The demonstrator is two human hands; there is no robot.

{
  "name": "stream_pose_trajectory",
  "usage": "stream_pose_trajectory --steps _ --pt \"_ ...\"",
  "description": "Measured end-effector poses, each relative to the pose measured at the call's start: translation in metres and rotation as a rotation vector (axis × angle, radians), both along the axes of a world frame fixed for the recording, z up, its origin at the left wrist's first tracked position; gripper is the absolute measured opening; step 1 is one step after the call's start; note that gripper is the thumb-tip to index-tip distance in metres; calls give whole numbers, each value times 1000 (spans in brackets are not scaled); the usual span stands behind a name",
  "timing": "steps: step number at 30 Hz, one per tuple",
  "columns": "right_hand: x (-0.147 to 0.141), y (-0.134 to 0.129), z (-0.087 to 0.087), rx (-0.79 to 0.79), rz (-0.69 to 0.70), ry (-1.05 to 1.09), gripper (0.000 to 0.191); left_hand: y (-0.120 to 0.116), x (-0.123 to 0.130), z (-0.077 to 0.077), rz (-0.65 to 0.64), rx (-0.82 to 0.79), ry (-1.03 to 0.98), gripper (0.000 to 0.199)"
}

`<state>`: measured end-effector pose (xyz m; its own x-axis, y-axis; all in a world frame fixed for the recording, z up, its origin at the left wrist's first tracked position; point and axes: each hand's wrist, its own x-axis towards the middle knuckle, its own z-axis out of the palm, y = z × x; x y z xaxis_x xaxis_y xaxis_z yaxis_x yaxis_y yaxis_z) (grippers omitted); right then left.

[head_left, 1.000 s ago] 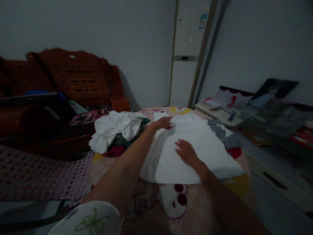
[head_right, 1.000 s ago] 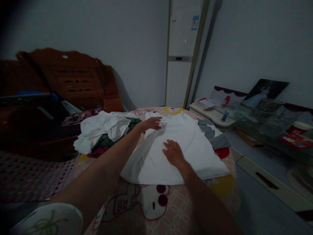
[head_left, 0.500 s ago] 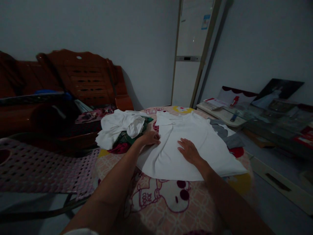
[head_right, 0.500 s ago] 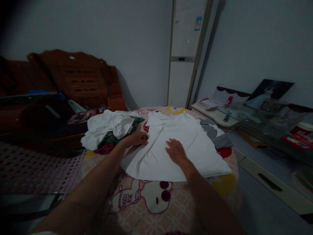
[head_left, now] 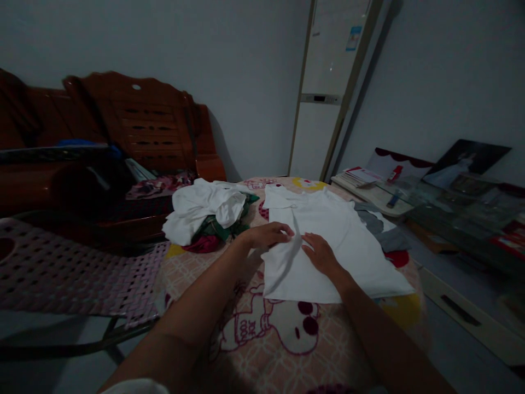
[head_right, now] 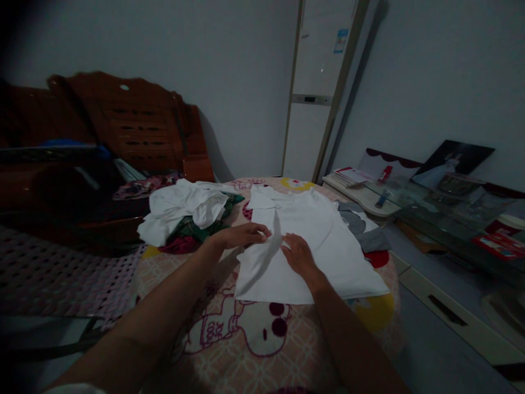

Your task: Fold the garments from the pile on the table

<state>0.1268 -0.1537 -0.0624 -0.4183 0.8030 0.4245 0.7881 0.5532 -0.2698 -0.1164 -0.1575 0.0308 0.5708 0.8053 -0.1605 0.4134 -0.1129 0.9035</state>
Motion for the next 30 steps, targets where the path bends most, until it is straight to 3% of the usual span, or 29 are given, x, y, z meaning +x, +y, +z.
stream_pose_trajectory --steps 4,7,9,11,13,15,17,21,30 --pt "-1 -4 13 -48 22 148 39 -10 17 5 -207 -280 -164 56" --pt "-4 -8 21 -57 20 243 40 -6 13 1 -222 -305 -203 52" --pt "-6 -11 23 -64 4 282 37 3 6 -8 -114 -225 -208 44" --pt "-8 -13 25 -96 -36 273 34 14 0 -20 119 -75 -135 31" --pt "-9 -14 25 -140 -84 217 30 25 -5 -30 372 141 68 20" --pt "-10 -15 26 -163 -115 142 26 31 -9 -37 512 326 257 15" --pt "-10 -16 27 -167 -125 86 23 33 -11 -40 549 416 355 14" --pt "-12 -20 30 -177 -132 44 22 30 -10 -39 580 441 470 24" --pt "-13 -25 38 -212 -173 -56 23 28 -4 -42 479 317 510 55"
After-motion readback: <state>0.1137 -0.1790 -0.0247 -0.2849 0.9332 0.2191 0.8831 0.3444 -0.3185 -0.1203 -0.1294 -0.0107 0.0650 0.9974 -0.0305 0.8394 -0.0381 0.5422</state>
